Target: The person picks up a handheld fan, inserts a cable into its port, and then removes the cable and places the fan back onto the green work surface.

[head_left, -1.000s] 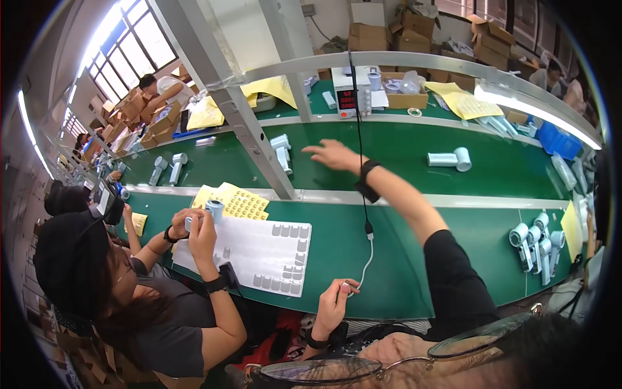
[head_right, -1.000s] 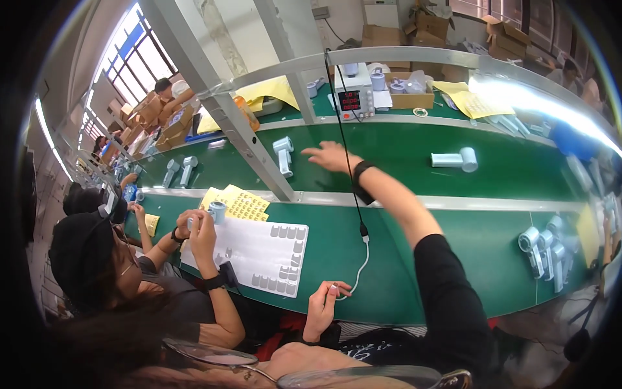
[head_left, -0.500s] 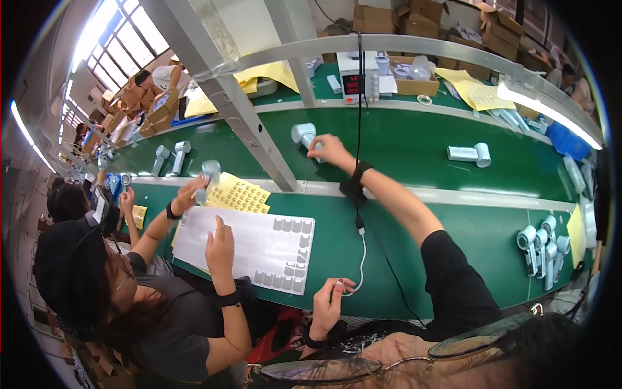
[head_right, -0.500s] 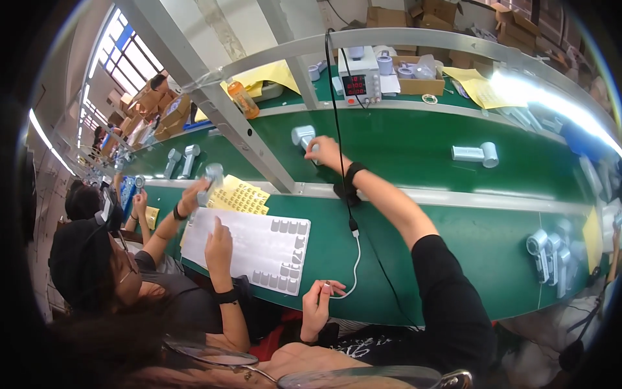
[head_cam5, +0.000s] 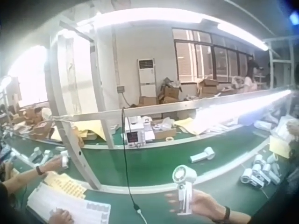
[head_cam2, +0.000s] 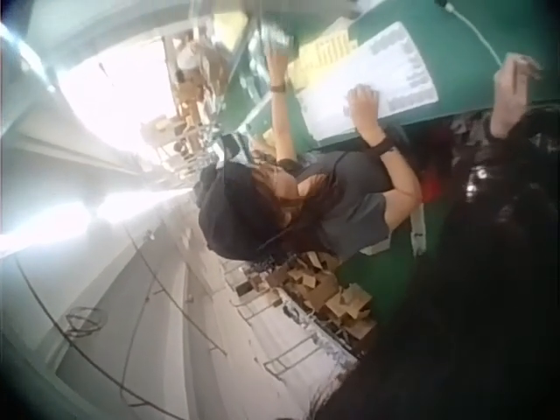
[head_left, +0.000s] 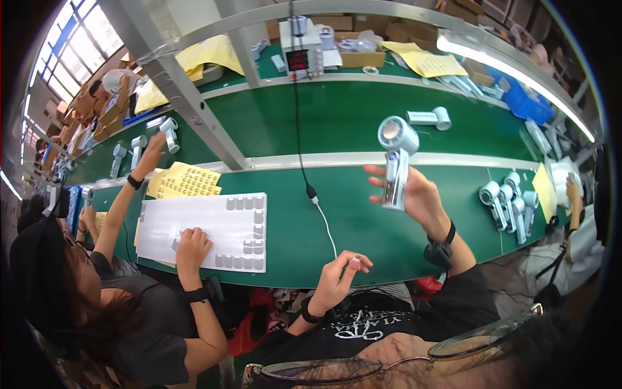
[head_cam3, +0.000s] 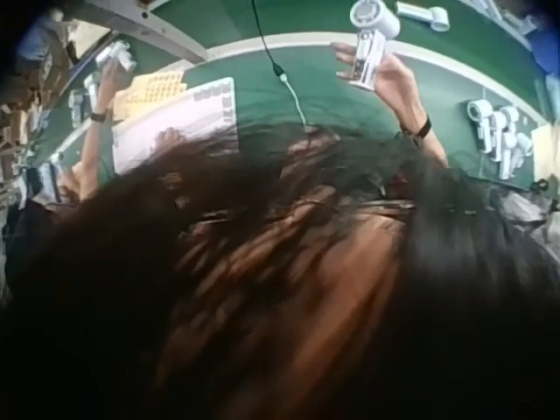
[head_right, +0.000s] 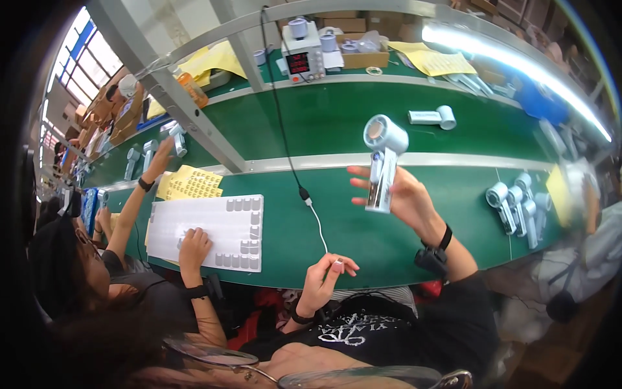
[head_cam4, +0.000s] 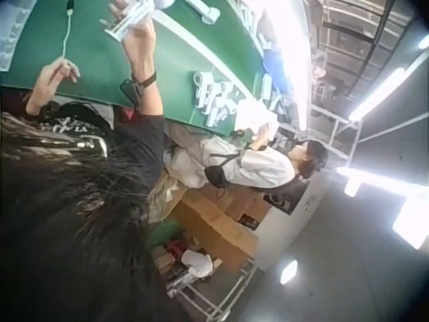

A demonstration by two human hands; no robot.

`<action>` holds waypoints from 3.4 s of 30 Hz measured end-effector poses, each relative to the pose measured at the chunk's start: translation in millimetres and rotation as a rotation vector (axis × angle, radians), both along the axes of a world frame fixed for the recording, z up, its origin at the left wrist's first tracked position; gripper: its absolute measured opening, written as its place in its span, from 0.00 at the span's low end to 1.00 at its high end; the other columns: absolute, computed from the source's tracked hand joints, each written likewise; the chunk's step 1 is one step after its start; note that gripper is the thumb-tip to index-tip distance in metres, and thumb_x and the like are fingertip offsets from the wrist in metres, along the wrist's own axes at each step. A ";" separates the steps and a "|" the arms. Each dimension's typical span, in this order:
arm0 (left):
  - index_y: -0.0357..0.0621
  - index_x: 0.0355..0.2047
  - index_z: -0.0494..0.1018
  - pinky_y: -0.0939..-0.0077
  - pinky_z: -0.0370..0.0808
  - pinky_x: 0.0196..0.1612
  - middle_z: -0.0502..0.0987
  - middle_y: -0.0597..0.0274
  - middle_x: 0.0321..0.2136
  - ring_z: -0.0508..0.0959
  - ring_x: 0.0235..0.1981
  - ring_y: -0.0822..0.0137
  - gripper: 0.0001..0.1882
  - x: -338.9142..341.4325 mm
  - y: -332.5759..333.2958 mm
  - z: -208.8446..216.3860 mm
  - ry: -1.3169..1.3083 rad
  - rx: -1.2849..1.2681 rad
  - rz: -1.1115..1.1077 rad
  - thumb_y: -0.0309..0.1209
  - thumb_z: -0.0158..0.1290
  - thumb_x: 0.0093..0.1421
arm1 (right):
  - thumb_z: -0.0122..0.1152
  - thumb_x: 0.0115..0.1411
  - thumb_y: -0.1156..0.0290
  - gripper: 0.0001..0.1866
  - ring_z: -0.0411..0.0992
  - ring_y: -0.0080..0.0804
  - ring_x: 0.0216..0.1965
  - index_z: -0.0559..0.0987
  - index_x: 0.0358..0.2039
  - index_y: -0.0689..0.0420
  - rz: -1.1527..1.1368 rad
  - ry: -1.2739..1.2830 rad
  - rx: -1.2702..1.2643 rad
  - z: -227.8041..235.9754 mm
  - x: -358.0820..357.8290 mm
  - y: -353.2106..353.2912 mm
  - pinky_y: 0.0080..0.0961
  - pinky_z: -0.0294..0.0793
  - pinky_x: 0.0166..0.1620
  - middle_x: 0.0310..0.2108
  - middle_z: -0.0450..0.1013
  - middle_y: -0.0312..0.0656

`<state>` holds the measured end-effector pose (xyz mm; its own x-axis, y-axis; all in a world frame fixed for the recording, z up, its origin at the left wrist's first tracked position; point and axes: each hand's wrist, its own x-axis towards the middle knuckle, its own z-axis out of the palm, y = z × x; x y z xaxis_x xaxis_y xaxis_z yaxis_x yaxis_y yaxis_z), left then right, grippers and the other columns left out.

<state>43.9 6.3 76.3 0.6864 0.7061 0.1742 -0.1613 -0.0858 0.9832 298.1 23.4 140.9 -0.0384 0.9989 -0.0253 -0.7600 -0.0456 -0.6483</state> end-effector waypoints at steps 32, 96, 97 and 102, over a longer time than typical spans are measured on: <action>0.32 0.31 0.67 0.79 0.75 0.33 0.78 0.53 0.26 0.77 0.26 0.70 0.13 41.3 -38.1 6.8 -0.059 -0.264 -0.052 0.28 0.41 0.73 | 0.62 0.62 0.68 0.23 0.66 0.23 0.27 0.64 0.54 0.56 -0.379 0.157 0.237 -47.1 -70.5 -53.6 0.23 0.72 0.27 0.47 0.64 0.48; 0.32 0.25 0.68 0.73 0.71 0.30 0.67 0.48 0.47 0.73 0.35 0.65 0.17 -16.0 18.3 -32.4 0.177 0.550 0.432 0.29 0.44 0.71 | 0.79 0.48 0.62 0.51 0.73 0.34 0.45 0.53 0.63 0.62 -1.213 -1.590 0.181 -12.6 119.5 6.0 0.28 0.72 0.52 0.45 0.71 0.49; 0.32 0.26 0.68 0.73 0.71 0.31 0.67 0.48 0.47 0.73 0.34 0.65 0.16 -15.0 17.0 -33.6 0.174 0.511 0.405 0.29 0.44 0.71 | 0.78 0.49 0.61 0.50 0.73 0.37 0.48 0.54 0.62 0.62 -1.044 -1.313 0.033 -23.7 132.0 25.5 0.29 0.73 0.52 0.48 0.70 0.52; 0.31 0.28 0.68 0.75 0.70 0.31 0.68 0.50 0.47 0.72 0.29 0.67 0.15 -21.8 14.1 -41.5 0.209 0.483 0.336 0.29 0.44 0.71 | 0.74 0.52 0.58 0.45 0.72 0.47 0.53 0.55 0.61 0.61 -0.770 -1.428 -0.347 -51.8 167.9 100.6 0.35 0.74 0.52 0.55 0.66 0.61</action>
<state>22.1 20.4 34.7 0.4948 0.7645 0.4131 0.1436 -0.5408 0.8288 466.0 124.0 89.1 0.6782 0.7111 0.1855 0.4882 -0.2473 -0.8370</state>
